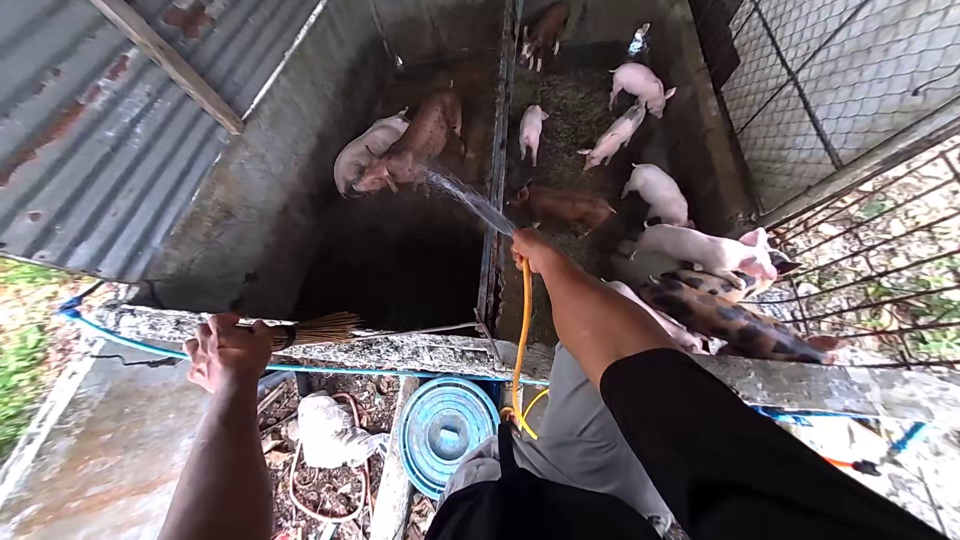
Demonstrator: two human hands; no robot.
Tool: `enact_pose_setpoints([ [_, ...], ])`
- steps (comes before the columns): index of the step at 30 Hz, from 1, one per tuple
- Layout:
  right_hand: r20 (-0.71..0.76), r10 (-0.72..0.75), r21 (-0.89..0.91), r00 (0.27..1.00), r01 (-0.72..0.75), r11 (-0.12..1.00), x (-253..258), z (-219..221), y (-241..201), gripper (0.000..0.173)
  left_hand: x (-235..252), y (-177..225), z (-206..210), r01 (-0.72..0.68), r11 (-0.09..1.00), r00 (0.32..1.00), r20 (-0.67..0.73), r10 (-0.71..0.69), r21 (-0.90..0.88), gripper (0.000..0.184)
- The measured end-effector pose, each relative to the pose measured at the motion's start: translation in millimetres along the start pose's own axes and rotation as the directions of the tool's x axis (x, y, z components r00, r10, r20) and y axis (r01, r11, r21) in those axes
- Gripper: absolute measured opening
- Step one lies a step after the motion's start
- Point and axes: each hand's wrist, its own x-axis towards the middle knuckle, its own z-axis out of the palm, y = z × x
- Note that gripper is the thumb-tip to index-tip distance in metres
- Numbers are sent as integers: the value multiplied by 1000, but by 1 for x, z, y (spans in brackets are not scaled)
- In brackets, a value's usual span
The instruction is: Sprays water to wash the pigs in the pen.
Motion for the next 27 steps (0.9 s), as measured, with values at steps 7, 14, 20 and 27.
enact_pose_setpoints([
  [7, 18, 28, -15, 999, -28, 1000, -5, 0, 5, 21, -1, 0, -3, 2, 1000, 1000, 0, -2, -21, 48],
  [14, 24, 22, 13, 999, -22, 1000, 1, -1, 5, 21, -1, -2, -6, 28, 999, 1000, 7, -28, -21, 47],
  [20, -41, -27, 109, 999, 31, 994, -1, 0, -2, 21, 1, -6, -4, 34, 999, 999, 6, -34, -19, 47],
  [27, -44, -22, 208, 999, 30, 978, -2, -1, -9, 24, -2, -10, -5, 55, 998, 998, 0, -55, -17, 47],
])
